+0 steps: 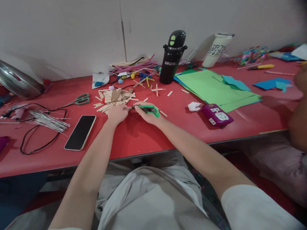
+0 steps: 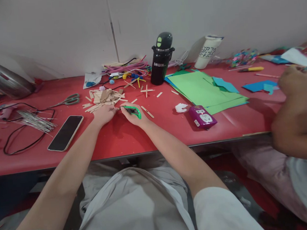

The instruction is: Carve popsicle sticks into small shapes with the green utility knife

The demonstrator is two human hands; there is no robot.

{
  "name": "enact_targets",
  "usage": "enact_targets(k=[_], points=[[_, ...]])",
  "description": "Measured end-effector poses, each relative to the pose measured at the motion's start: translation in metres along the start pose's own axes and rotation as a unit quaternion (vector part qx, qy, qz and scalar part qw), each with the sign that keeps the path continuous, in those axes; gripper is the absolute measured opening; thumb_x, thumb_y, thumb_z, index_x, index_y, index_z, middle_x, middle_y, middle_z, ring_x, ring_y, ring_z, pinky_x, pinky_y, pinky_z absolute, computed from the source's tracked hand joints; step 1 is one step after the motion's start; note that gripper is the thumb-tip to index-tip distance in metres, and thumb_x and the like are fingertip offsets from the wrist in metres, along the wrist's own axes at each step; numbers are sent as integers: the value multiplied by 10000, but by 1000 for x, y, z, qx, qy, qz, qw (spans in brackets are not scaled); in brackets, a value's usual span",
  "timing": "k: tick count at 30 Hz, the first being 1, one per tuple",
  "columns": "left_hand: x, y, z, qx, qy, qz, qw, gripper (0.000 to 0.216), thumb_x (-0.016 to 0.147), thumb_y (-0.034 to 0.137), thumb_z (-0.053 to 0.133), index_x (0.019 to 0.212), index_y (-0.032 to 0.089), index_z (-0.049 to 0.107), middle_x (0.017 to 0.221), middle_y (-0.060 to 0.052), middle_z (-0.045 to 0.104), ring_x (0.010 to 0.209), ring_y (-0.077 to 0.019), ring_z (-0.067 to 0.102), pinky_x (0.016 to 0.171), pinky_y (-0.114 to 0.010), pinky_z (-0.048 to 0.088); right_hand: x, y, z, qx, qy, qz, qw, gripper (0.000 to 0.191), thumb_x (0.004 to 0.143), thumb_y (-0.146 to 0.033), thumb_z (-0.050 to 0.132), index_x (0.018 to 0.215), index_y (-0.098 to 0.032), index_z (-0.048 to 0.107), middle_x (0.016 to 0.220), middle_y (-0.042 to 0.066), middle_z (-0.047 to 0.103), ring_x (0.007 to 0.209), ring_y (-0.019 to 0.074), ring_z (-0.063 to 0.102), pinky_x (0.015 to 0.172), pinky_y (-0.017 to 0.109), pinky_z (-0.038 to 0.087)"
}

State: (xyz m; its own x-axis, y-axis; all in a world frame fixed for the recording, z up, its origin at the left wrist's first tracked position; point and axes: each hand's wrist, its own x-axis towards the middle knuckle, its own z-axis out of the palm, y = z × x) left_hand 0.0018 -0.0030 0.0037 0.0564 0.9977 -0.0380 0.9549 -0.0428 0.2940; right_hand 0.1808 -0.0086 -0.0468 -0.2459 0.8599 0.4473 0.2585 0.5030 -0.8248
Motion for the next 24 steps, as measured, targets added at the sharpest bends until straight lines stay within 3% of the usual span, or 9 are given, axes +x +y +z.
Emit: enact_targets(k=[17,24], points=[[-2,5,0,-8,0,-21,1000,336,930,375,463,1007,283,777,1149,-67,772,1129,-295,668,888,-386,502,-1,-4,0,-2,1,-10,1000,394,925,-551,503,978,-207,687,922,59,748,827,203,690,813,350,564],[-3,6,1,-4,8,-23,1000,347,927,372,463,1036,281,780,1153,-83,769,1126,-302,668,888,-394,510,-1,-2,1,-2,7,-14,1000,380,919,-551,517,967,-219,696,970,62,751,914,219,693,901,375,551]])
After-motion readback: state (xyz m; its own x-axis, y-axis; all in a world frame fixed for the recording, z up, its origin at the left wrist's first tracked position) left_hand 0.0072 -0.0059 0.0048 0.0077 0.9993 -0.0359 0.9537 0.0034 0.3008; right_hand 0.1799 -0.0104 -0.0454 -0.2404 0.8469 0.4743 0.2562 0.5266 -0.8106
